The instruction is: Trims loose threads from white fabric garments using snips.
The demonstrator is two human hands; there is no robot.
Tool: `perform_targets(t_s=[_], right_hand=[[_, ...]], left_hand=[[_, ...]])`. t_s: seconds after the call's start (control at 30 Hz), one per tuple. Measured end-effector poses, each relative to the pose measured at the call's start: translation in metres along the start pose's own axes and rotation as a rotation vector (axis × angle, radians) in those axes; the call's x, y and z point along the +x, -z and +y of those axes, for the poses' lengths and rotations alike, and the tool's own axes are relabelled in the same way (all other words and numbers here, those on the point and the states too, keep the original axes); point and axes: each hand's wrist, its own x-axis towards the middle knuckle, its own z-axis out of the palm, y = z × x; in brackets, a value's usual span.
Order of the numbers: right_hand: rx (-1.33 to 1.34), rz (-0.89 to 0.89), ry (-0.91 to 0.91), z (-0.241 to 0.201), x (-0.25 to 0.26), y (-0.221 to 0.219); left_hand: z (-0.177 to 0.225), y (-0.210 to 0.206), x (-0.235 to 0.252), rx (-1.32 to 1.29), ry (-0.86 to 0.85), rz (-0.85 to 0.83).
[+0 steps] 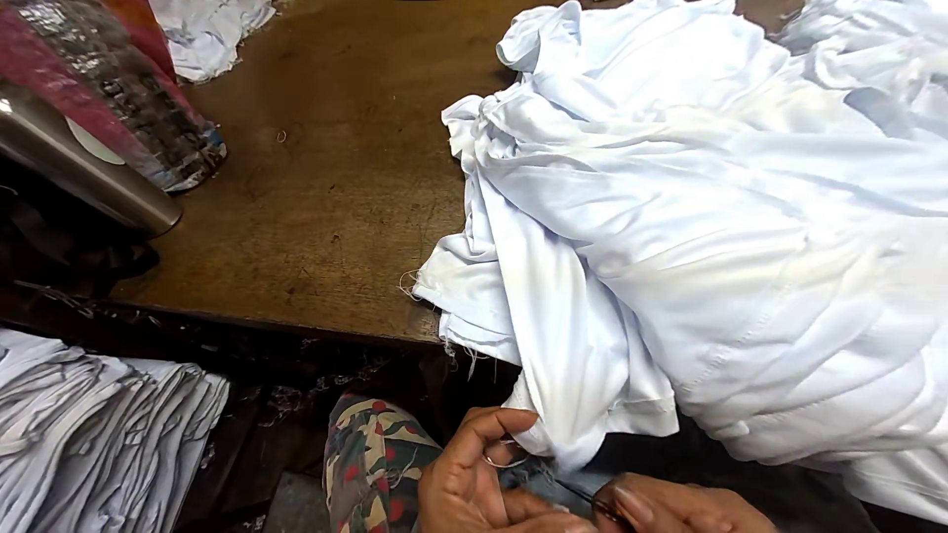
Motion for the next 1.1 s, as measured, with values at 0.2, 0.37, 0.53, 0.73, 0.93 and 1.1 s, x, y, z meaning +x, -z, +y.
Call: perform_targets(t_s=[0.2, 0.37, 0.53, 0.73, 0.93, 1.1], right_hand=[[0.188, 0.060, 0.053, 0.005, 0.002, 0.002], [0.071, 0.176, 0.094, -0.002, 0.011, -0.005], [0.058, 0.247, 0.136, -0.003, 0.020, -0.015], [-0.300, 0.151, 0.343, 0.002, 0.007, -0.007], [-0.785, 0.115, 0.562, -0.004, 0.001, -0.005], [-0.842, 0.151, 0.462, 0.000, -0.003, 0.004]], left_hand=[[0.003, 0.000, -0.001, 0.020, -0.013, -0.010], [0.001, -0.007, -0.002, -0.025, 0.020, 0.062], [-0.003, -0.015, 0.000, 0.025, -0.017, 0.143], [-0.009, -0.013, 0.002, 0.014, -0.023, 0.150], [-0.009, -0.021, 0.004, -0.036, 0.041, 0.134], [-0.004, -0.016, 0.004, -0.049, 0.031, 0.152]])
